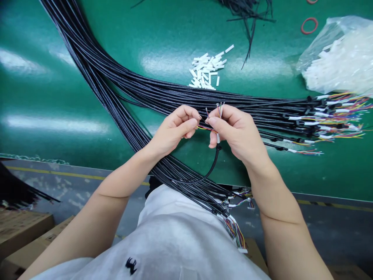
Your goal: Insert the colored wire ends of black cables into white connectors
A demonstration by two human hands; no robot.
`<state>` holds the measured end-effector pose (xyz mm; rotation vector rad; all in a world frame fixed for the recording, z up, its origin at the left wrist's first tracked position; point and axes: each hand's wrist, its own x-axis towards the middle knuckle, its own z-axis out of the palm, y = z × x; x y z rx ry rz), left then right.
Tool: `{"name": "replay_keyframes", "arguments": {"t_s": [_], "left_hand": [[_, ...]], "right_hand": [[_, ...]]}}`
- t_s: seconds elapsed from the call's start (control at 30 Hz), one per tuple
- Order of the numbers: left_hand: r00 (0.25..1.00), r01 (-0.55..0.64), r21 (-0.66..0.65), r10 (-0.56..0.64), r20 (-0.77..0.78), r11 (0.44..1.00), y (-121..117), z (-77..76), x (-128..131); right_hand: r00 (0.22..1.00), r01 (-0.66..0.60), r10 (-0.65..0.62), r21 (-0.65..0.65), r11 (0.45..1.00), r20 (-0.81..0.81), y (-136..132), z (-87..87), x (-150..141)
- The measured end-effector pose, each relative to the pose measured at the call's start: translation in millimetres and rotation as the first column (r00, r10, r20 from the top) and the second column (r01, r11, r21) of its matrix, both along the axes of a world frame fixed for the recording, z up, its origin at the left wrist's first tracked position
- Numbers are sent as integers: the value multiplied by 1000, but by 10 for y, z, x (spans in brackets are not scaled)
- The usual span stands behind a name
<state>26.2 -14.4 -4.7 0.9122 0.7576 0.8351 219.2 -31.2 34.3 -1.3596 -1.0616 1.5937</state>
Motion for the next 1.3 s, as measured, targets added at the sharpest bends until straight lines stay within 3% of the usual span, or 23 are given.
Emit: {"name": "replay_keyframes", "arguments": {"t_s": [0.27,0.4,0.5,0.7,0.8,0.93,1.13,1.3], "left_hand": [[995,-55,176,69,-70,983,-3,42,-5],[989,-96,238,120,-90,967,-9,57,4],[989,-88,233,114,-100,969,-9,63,7],[991,-84,191,102,-89,978,-5,78,6],[993,-75,171,90,-82,982,-13,95,11],[997,-37,120,44,-59,992,-35,100,14],[996,41,-26,-39,82,999,-40,18,-14],[989,79,-135,-60,133,988,-22,1,-40]], "right_hand": [[996,-45,39,64,997,84,-23,-41,-9],[999,-33,32,9,999,27,-9,-33,-17],[997,11,-15,-55,998,-73,18,-33,-12],[995,-13,8,-57,998,-98,27,-50,13],[999,-43,44,33,999,-28,-9,-56,8],[968,-114,68,185,976,241,-58,-44,-32],[912,-119,-52,383,916,406,-65,-40,-81],[884,-122,-165,557,822,438,-73,-72,-92]]}}
